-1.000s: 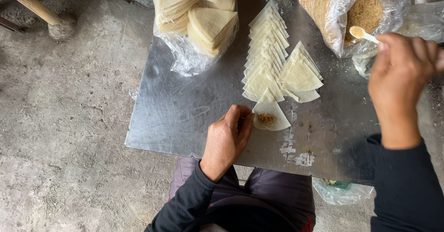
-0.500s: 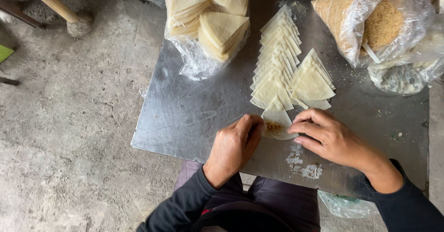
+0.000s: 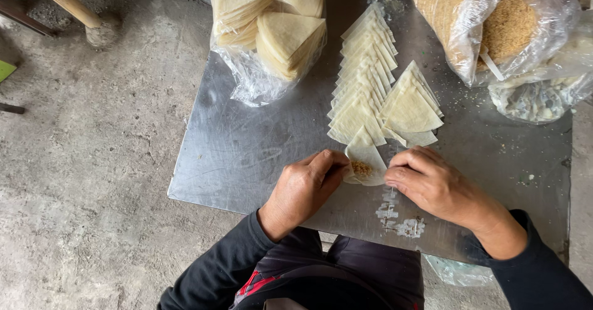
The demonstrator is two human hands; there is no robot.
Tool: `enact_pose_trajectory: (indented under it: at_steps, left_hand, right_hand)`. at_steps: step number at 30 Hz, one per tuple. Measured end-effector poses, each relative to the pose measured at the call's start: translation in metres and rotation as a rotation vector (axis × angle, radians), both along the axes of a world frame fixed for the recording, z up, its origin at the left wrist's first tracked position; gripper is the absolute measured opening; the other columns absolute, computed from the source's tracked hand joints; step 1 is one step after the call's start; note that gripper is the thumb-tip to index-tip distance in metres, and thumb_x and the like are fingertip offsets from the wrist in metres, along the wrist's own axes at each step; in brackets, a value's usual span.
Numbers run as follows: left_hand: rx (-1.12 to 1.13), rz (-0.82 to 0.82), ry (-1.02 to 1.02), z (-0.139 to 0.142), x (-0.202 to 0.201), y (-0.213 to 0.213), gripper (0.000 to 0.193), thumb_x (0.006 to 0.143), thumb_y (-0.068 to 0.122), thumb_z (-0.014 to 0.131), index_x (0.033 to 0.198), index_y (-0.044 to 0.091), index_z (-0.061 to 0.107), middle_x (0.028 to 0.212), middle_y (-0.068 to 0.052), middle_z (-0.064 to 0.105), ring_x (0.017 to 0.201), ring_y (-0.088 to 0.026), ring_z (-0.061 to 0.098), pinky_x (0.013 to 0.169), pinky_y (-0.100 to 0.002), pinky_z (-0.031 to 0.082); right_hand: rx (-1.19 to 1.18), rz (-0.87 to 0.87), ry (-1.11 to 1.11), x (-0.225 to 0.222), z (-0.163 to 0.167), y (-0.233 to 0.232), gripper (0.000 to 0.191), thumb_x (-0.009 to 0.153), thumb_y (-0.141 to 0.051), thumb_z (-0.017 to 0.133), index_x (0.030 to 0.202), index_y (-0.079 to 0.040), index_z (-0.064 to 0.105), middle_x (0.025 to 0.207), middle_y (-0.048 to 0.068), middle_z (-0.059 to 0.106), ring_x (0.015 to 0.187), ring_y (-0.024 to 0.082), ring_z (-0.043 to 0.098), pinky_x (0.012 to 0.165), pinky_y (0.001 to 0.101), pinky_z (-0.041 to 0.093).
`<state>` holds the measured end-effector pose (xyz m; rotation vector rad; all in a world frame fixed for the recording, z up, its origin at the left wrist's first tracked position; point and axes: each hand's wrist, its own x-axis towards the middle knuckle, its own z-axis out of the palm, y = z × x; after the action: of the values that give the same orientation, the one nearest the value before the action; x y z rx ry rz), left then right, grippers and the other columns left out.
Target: The person repeatedly picks a triangular pastry wrapper, scoops a granular filling with a small plastic spoon, and folds the wrapper into a sealed triangular packet. The finished packets are placed in a growing stack on the metal table.
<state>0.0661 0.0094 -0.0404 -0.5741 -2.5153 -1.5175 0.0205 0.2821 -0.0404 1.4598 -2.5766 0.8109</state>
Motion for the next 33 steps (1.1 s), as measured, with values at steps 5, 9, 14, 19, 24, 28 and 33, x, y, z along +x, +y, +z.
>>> enact_pose_trajectory:
  at_steps: [5, 9, 14, 19, 24, 28, 33]
  left_hand:
    - [-0.013, 0.017, 0.043, 0.003, 0.002, 0.002, 0.015, 0.095, 0.010, 0.072, 0.106, 0.006, 0.063, 0.097, -0.010, 0.073, 0.078, -0.023, 0.076, 0.065, -0.031, 0.061]
    - [-0.027, 0.008, 0.054, 0.005, 0.004, 0.002, 0.014, 0.095, 0.010, 0.072, 0.106, 0.006, 0.064, 0.095, -0.010, 0.073, 0.076, -0.024, 0.075, 0.065, -0.032, 0.060]
    - [-0.040, -0.020, 0.030, 0.005, 0.002, 0.001, 0.014, 0.095, 0.010, 0.072, 0.106, 0.006, 0.065, 0.094, -0.010, 0.072, 0.076, -0.026, 0.074, 0.065, -0.033, 0.060]
    - [-0.042, -0.130, 0.028, 0.009, -0.006, -0.008, 0.016, 0.095, 0.007, 0.069, 0.110, 0.004, 0.064, 0.099, -0.012, 0.071, 0.081, -0.029, 0.074, 0.070, -0.036, 0.061]
    - [-0.168, -0.301, -0.006, 0.013, -0.025, -0.013, 0.017, 0.095, 0.007, 0.070, 0.110, 0.002, 0.064, 0.103, -0.012, 0.072, 0.081, -0.029, 0.074, 0.068, -0.035, 0.061]
    - [-0.147, -0.333, 0.012, 0.011, -0.037, -0.012, 0.017, 0.094, 0.011, 0.074, 0.106, 0.004, 0.065, 0.101, -0.011, 0.072, 0.082, -0.029, 0.074, 0.071, -0.036, 0.061]
    - [-0.057, -0.412, 0.015, 0.007, -0.044, -0.014, 0.020, 0.094, 0.009, 0.074, 0.111, 0.003, 0.064, 0.108, -0.010, 0.070, 0.092, -0.027, 0.074, 0.078, -0.035, 0.062]
  right_hand:
    - [0.072, -0.018, 0.072, 0.004, -0.001, -0.002, 0.021, 0.082, -0.013, 0.078, 0.098, -0.004, 0.068, 0.099, 0.004, 0.060, 0.094, 0.021, 0.062, 0.089, 0.0365, 0.051]
    - [0.041, -0.041, 0.036, 0.002, 0.004, -0.001, 0.024, 0.079, -0.016, 0.079, 0.099, -0.006, 0.068, 0.099, 0.005, 0.060, 0.095, 0.022, 0.061, 0.088, 0.0382, 0.049]
    - [0.038, -0.025, 0.057, 0.002, 0.000, 0.000, 0.020, 0.081, -0.010, 0.077, 0.099, -0.006, 0.068, 0.098, 0.003, 0.060, 0.095, 0.021, 0.062, 0.087, 0.0371, 0.050]
    - [0.073, -0.019, 0.154, 0.001, -0.007, -0.002, 0.024, 0.083, -0.006, 0.075, 0.105, -0.005, 0.065, 0.098, 0.005, 0.059, 0.094, 0.022, 0.062, 0.088, 0.0363, 0.052]
    - [0.046, -0.059, 0.143, 0.007, -0.009, -0.003, 0.030, 0.080, -0.005, 0.074, 0.108, -0.005, 0.063, 0.093, 0.006, 0.060, 0.087, 0.023, 0.063, 0.080, 0.0387, 0.050]
    - [-0.039, -0.080, 0.104, 0.010, -0.013, -0.004, 0.031, 0.084, -0.003, 0.074, 0.113, -0.003, 0.062, 0.093, 0.007, 0.064, 0.086, 0.023, 0.065, 0.079, 0.0395, 0.052]
    - [-0.219, -0.106, -0.106, 0.010, -0.014, -0.005, 0.031, 0.089, -0.004, 0.070, 0.118, -0.002, 0.061, 0.102, 0.010, 0.068, 0.090, 0.022, 0.068, 0.081, 0.0366, 0.053]
